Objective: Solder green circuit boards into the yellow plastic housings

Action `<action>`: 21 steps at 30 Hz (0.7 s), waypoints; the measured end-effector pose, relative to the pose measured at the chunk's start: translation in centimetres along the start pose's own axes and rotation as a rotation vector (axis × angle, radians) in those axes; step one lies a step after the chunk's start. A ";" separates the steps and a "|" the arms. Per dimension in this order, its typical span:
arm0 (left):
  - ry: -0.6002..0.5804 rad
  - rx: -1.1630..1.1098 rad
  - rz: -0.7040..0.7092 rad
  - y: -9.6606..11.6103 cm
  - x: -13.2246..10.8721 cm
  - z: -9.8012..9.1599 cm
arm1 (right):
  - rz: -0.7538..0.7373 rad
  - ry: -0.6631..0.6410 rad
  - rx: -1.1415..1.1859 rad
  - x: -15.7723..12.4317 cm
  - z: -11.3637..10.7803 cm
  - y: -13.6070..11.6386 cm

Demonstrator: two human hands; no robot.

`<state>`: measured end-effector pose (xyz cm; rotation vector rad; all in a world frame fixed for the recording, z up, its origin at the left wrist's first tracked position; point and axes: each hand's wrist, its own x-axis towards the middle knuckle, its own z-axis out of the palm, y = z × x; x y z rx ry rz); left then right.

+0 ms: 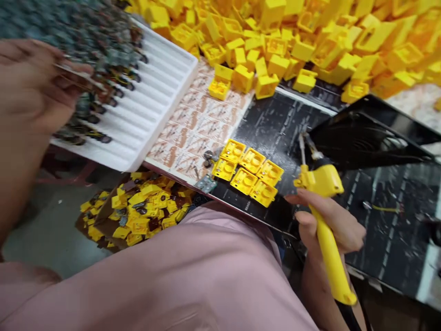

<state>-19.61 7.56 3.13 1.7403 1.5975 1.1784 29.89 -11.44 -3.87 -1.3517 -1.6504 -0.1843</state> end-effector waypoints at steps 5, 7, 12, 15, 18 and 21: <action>-0.339 -0.092 -0.189 5.4 0.0 5.5 | -0.066 0.175 0.023 2.0 0.0 -0.8; -0.592 0.003 -0.124 7.8 -0.8 8.9 | -0.098 0.369 0.017 2.7 -0.2 -0.4; -0.814 0.414 0.393 11.2 -3.4 17.1 | 0.041 0.716 0.176 2.8 -0.4 2.6; -0.799 0.680 0.477 11.6 -4.1 19.8 | 0.206 0.656 0.230 1.9 -0.3 2.9; -0.789 0.750 0.490 11.4 -4.1 20.4 | 0.254 0.532 0.242 1.2 -0.4 1.2; -0.773 0.728 0.500 11.0 -3.8 20.1 | 0.263 0.291 0.270 0.7 -0.8 -0.6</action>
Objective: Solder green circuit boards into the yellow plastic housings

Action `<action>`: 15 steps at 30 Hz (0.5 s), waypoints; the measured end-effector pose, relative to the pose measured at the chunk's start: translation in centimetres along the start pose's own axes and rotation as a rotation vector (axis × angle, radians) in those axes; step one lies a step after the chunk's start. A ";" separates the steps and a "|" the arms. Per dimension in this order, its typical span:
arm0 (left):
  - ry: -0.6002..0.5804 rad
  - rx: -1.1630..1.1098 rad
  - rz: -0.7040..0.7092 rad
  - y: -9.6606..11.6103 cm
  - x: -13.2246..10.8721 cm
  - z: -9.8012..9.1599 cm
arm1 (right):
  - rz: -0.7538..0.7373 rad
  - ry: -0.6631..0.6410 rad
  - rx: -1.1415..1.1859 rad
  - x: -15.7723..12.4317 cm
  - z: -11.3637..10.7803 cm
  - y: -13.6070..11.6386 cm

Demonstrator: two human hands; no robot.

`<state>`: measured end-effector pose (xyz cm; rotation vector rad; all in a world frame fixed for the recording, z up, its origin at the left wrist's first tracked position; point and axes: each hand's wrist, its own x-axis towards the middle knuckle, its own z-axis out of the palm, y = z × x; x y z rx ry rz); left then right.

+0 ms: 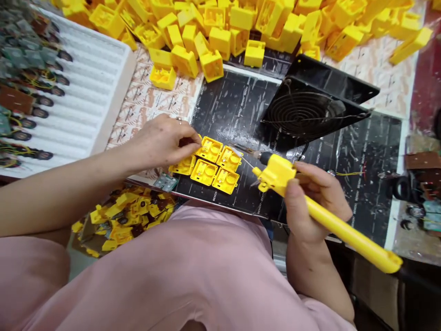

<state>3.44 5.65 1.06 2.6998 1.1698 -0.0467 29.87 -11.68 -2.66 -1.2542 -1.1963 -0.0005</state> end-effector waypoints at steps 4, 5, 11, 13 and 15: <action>0.028 -0.088 0.014 -0.9 -0.1 0.2 | -0.090 -0.247 -0.052 -0.3 0.0 -0.9; 0.040 -0.099 0.010 -1.0 0.0 0.3 | -0.132 -0.284 -0.063 -0.2 0.2 -0.9; 0.056 -0.092 -0.010 -0.7 0.8 0.3 | -0.341 -0.384 -0.093 0.3 2.3 -1.4; 0.004 -0.066 -0.036 -0.2 1.1 -0.1 | -0.358 -0.434 -0.148 0.4 2.7 -1.8; -0.049 -0.044 -0.071 0.3 1.3 -0.6 | -0.376 -0.447 -0.174 0.6 2.9 -2.3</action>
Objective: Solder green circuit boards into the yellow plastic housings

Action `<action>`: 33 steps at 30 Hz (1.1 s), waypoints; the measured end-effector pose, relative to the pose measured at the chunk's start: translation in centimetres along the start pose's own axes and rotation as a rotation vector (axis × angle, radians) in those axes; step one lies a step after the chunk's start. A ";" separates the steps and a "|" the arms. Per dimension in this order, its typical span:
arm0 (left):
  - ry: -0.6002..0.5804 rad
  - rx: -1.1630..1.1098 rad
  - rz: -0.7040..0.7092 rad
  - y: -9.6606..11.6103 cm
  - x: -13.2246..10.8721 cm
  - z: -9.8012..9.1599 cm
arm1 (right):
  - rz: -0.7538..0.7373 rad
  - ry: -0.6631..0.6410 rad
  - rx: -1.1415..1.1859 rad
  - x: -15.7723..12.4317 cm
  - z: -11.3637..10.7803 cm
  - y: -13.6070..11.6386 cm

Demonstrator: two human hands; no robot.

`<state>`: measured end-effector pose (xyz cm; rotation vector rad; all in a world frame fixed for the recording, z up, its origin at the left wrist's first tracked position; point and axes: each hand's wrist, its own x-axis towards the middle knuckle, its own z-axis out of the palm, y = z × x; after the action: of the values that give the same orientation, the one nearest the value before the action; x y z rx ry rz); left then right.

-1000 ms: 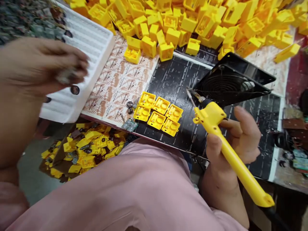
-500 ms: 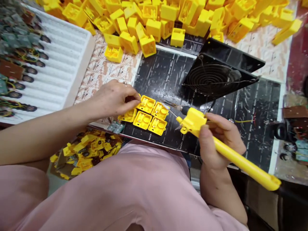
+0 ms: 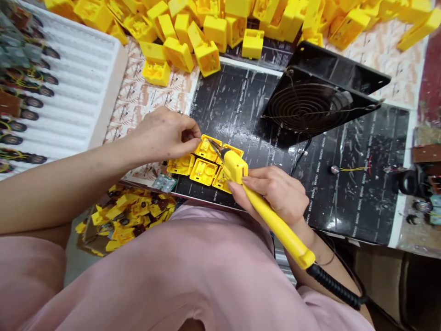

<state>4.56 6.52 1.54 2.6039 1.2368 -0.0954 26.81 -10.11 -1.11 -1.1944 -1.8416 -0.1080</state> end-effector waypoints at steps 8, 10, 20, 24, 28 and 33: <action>0.035 0.009 0.078 -0.6 0.5 0.3 | -0.062 -0.081 0.030 1.3 -0.2 0.0; 0.044 0.007 0.090 -0.8 0.6 0.4 | -0.032 -0.080 0.039 1.3 -0.5 0.4; 0.023 0.065 0.135 -1.2 0.7 0.1 | 0.216 0.051 0.049 -0.6 -0.8 0.5; 0.022 0.061 0.151 -1.3 0.7 0.1 | 0.228 0.114 0.039 -0.7 -0.2 0.2; -0.017 0.027 0.194 -1.6 0.7 -0.1 | 0.135 0.157 0.132 -0.1 0.3 0.2; 0.000 0.010 0.283 -2.1 0.3 0.2 | 0.288 0.109 0.114 -1.0 -0.7 -0.2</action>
<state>3.19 7.99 0.90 2.7560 0.8575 -0.0489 27.23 -11.25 -1.35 -1.3328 -1.5442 0.0914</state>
